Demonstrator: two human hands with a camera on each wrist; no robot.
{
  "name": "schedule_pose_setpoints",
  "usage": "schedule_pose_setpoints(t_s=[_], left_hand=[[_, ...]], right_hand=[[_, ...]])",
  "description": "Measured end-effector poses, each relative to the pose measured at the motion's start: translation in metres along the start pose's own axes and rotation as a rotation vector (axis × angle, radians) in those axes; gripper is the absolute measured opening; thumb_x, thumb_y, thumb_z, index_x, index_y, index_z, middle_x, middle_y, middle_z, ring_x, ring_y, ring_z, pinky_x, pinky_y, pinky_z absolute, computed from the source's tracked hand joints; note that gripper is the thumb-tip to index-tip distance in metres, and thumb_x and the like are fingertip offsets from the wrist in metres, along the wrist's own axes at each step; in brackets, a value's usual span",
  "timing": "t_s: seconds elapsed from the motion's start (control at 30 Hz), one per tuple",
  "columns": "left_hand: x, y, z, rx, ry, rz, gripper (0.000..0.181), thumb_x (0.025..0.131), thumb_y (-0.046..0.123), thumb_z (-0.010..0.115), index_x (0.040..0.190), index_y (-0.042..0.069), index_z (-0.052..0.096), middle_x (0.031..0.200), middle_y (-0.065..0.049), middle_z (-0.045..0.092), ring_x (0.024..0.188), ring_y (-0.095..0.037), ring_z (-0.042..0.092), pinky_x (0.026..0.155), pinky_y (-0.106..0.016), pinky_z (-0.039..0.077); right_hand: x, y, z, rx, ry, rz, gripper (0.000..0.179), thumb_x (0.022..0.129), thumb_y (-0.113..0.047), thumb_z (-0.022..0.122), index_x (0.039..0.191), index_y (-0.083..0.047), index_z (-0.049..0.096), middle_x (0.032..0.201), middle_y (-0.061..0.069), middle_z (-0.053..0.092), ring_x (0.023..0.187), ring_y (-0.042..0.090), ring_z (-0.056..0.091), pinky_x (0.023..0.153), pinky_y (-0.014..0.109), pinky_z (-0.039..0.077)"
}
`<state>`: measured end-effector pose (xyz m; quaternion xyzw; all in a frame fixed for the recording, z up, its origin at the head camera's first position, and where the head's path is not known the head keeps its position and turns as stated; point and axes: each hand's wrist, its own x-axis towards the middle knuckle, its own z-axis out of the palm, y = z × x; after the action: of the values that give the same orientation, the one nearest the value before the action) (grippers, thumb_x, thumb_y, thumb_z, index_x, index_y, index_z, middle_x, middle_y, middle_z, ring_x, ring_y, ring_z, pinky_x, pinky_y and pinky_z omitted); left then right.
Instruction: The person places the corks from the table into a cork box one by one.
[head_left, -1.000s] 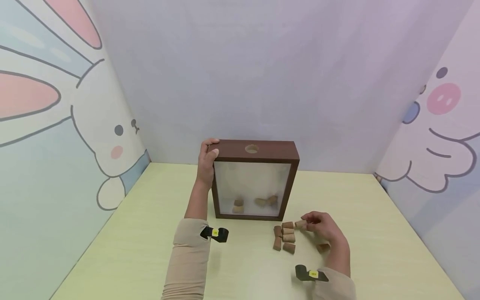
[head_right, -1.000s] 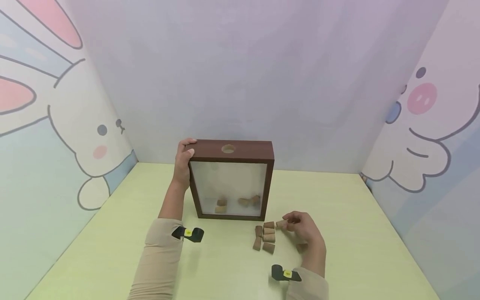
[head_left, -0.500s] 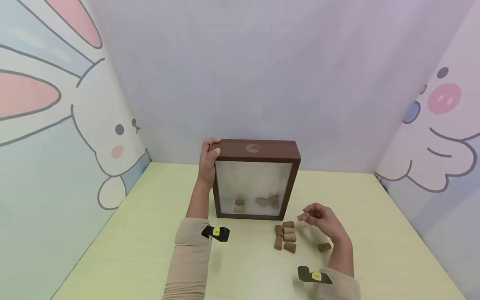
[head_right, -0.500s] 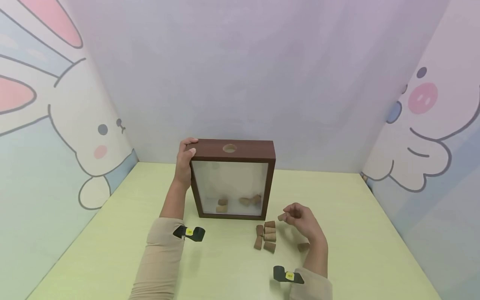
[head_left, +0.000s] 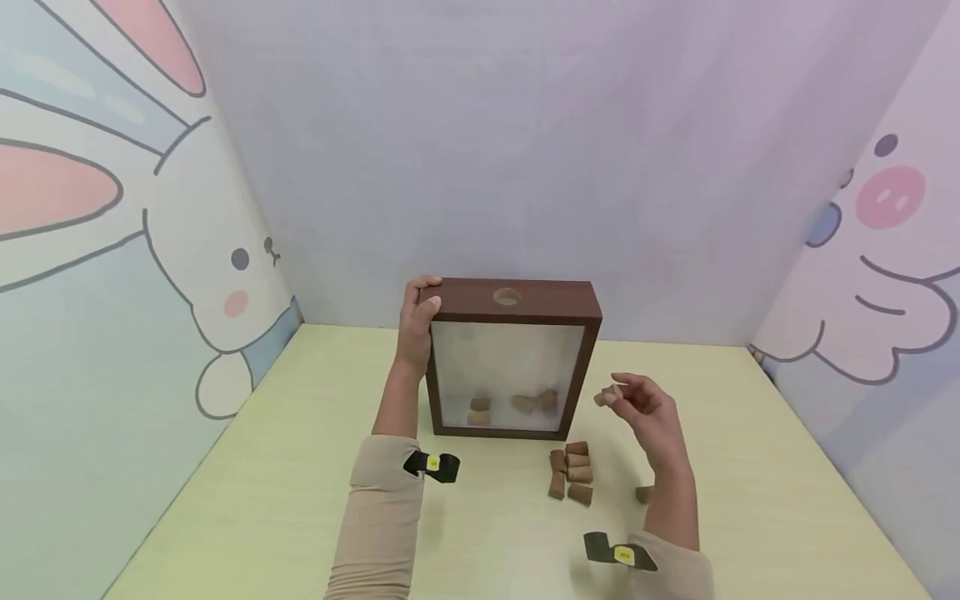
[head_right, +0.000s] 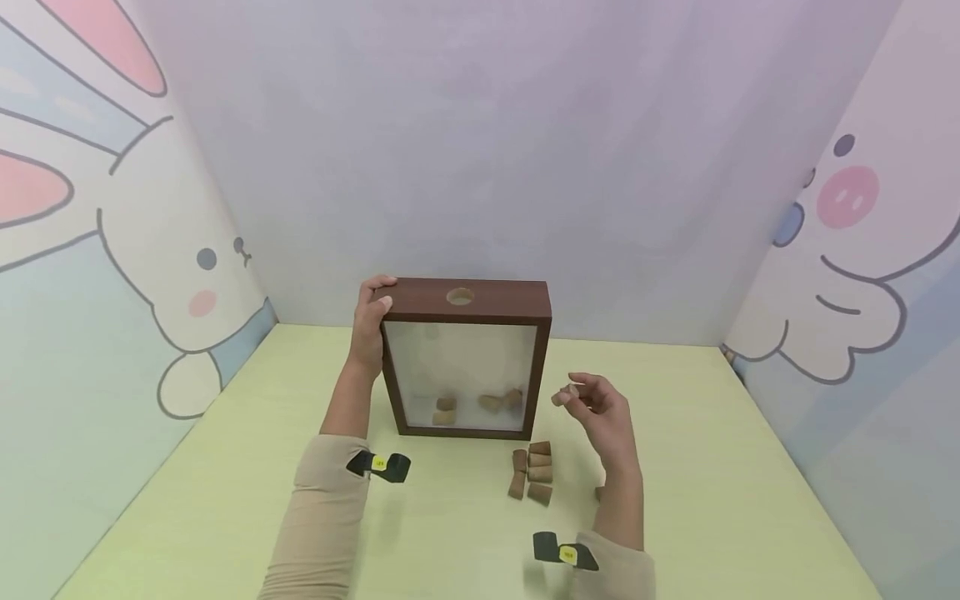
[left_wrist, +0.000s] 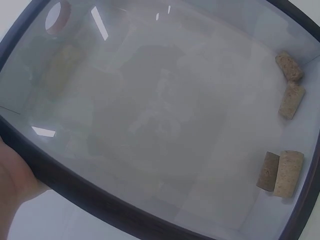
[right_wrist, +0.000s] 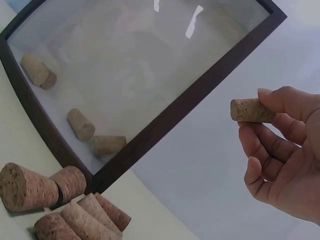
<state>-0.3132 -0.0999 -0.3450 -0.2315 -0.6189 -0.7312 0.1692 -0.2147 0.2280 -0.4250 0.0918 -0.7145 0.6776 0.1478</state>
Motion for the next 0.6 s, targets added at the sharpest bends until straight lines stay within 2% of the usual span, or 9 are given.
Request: schedule_pose_setpoints(t_s=[0.17,0.4,0.6], left_hand=[[0.0,-0.002,-0.001,0.015,0.007,0.002,0.041,0.086,0.027,0.044,0.121,0.004,0.042,0.133,-0.004,0.033,0.126,-0.017,0.024,0.101,-0.044,0.014],[0.0,-0.002,-0.001,0.017,0.014,0.005,0.041,0.086,0.03,0.045,0.119,0.006,0.043,0.132,-0.003,0.034,0.125,-0.017,0.025,0.1,-0.044,0.014],[-0.001,-0.001,-0.001,0.012,0.001,0.005,0.042,0.087,0.023,0.042,0.123,0.0,0.04,0.134,-0.005,0.032,0.127,-0.019,0.023,0.101,-0.044,0.014]], right_hand=[[0.001,-0.017,0.01,0.089,0.056,-0.06,0.024,0.085,0.0,0.063,0.107,0.005,0.057,0.09,0.004,0.065,0.085,0.015,0.062,0.079,0.024,0.046],[0.003,-0.044,0.012,0.122,-0.012,-0.151,0.022,0.086,0.005,0.06,0.107,0.011,0.053,0.09,0.006,0.065,0.085,0.018,0.061,0.077,0.024,0.046],[0.005,-0.062,0.013,0.208,0.008,-0.201,0.017,0.087,0.006,0.059,0.104,0.006,0.058,0.086,0.004,0.066,0.083,0.016,0.059,0.073,0.023,0.044]])
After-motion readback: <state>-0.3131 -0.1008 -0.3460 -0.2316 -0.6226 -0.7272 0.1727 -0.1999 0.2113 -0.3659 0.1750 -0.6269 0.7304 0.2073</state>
